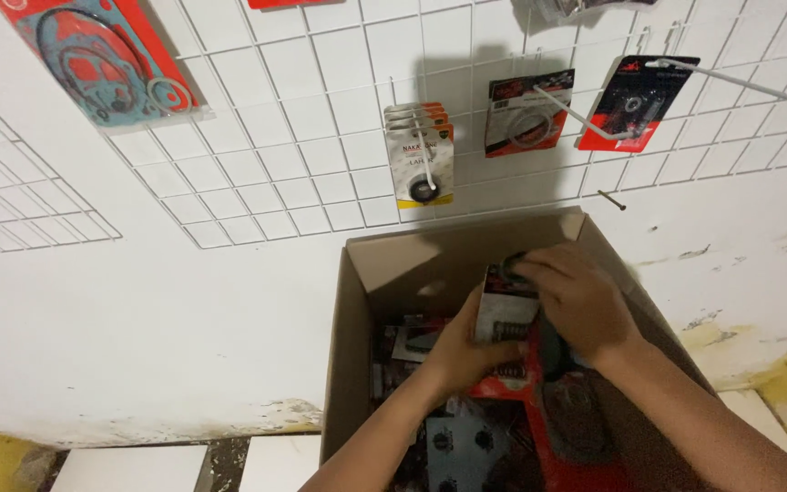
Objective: Organizing automotive parts from a cardboard box onto a display rack and wiping objects with a cloth.
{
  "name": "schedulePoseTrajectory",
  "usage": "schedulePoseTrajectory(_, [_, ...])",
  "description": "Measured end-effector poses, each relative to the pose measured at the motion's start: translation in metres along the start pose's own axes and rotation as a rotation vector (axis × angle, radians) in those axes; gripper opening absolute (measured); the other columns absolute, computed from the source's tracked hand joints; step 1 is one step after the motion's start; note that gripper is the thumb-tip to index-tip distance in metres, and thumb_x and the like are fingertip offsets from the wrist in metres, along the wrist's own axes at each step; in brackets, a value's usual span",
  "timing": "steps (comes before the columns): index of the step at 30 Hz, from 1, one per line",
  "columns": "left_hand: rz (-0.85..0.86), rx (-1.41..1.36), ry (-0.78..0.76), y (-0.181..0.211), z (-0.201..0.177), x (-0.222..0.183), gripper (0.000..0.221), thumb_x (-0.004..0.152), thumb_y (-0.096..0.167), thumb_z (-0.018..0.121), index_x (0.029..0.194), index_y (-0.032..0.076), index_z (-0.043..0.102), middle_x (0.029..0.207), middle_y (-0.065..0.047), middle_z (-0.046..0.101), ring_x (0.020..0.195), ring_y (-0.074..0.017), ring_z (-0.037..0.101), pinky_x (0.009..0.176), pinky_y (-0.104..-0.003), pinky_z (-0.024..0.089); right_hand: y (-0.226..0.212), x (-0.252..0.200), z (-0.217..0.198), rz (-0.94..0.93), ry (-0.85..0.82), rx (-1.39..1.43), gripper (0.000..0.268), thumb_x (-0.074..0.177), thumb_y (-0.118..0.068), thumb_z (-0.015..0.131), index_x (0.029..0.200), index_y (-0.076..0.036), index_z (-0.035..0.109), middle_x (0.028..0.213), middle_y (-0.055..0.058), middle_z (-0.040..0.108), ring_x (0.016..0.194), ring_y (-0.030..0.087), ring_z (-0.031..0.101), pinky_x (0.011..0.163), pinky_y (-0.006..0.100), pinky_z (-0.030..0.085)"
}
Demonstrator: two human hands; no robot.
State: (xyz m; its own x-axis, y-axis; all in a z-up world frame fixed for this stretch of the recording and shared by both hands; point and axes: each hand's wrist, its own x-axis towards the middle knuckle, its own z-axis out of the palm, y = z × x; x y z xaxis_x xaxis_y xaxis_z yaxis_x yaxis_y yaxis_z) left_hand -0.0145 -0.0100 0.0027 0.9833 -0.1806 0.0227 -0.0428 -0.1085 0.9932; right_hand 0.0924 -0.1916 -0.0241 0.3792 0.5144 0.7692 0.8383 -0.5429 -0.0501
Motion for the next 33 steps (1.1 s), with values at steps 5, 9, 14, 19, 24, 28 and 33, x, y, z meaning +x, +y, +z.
schedulePoseTrajectory(5, [0.022, -0.256, 0.225, 0.008, -0.006, 0.003, 0.101, 0.081, 0.025, 0.080, 0.162, 0.009, 0.023, 0.157, -0.030, 0.038, 0.147, -0.0489, 0.034, 0.119, -0.062, 0.030, -0.005, -0.010, -0.001, 0.181, -0.131, 0.086, 0.022, 0.098, -0.006, 0.058, 0.108, -0.014, 0.076, 0.109, 0.004, 0.074, 0.104, 0.028, 0.069, 0.090, 0.039, 0.056])
schedulePoseTrajectory(9, [0.089, -0.454, 0.404, 0.009, -0.008, 0.004, 0.093, 0.086, 0.013, 0.077, 0.163, 0.008, 0.024, 0.152, -0.026, 0.043, 0.140, -0.0374, 0.040, 0.114, -0.057, 0.037, -0.039, 0.002, -0.011, 0.151, -0.186, 0.119, 0.024, 0.095, -0.006, 0.057, 0.107, -0.016, 0.076, 0.105, 0.002, 0.074, 0.101, 0.025, 0.067, 0.090, 0.035, 0.055])
schedulePoseTrajectory(14, [0.018, -0.821, 0.490, -0.008, -0.014, 0.013, 0.059, 0.093, 0.009, 0.064, 0.147, 0.021, 0.043, 0.132, -0.011, 0.060, 0.115, -0.0258, 0.058, 0.098, -0.042, 0.045, -0.056, 0.005, -0.016, -0.005, -0.262, -0.011, 0.023, 0.073, -0.004, 0.068, 0.095, -0.010, 0.069, 0.098, 0.003, 0.065, 0.086, 0.024, 0.055, 0.081, 0.034, 0.048])
schedulePoseTrajectory(19, [0.003, -0.814, 0.520, -0.001, -0.011, 0.011, 0.055, 0.099, 0.016, 0.053, 0.151, 0.025, 0.038, 0.136, -0.011, 0.058, 0.120, -0.0240, 0.056, 0.104, -0.041, 0.042, -0.079, -0.009, -0.005, 0.035, -0.383, 0.164, 0.028, 0.081, -0.010, 0.062, 0.108, -0.010, 0.070, 0.109, 0.007, 0.067, 0.099, 0.027, 0.061, 0.083, 0.038, 0.049])
schedulePoseTrajectory(24, [0.019, -0.994, 0.450, -0.013, -0.012, 0.018, 0.054, 0.103, 0.036, 0.034, 0.154, 0.020, 0.041, 0.151, -0.013, 0.053, 0.132, -0.0281, 0.050, 0.110, -0.041, 0.035, -0.077, -0.011, 0.000, 0.003, -0.535, 0.141, 0.042, 0.078, -0.005, 0.063, 0.119, -0.009, 0.069, 0.128, 0.004, 0.065, 0.117, 0.027, 0.057, 0.094, 0.038, 0.047])
schedulePoseTrajectory(28, [0.031, -1.056, 0.372, -0.023, -0.012, 0.023, 0.071, 0.101, 0.055, 0.027, 0.158, 0.012, 0.037, 0.161, -0.011, 0.045, 0.141, -0.0281, 0.045, 0.115, -0.039, 0.032, -0.073, 0.002, -0.012, 0.093, -0.394, 0.193, 0.032, 0.076, -0.011, 0.071, 0.108, -0.011, 0.074, 0.112, 0.002, 0.070, 0.095, 0.024, 0.063, 0.081, 0.036, 0.052])
schedulePoseTrajectory(33, [0.017, -0.999, 0.182, -0.039, -0.004, 0.020, 0.085, 0.095, 0.069, 0.023, 0.157, 0.013, 0.040, 0.162, -0.013, 0.043, 0.134, -0.0343, 0.046, 0.109, -0.048, 0.031, -0.084, 0.007, -0.015, -0.063, -0.329, 0.110, 0.034, 0.080, -0.010, 0.067, 0.114, -0.004, 0.069, 0.118, 0.009, 0.066, 0.107, 0.028, 0.065, 0.094, 0.040, 0.051])
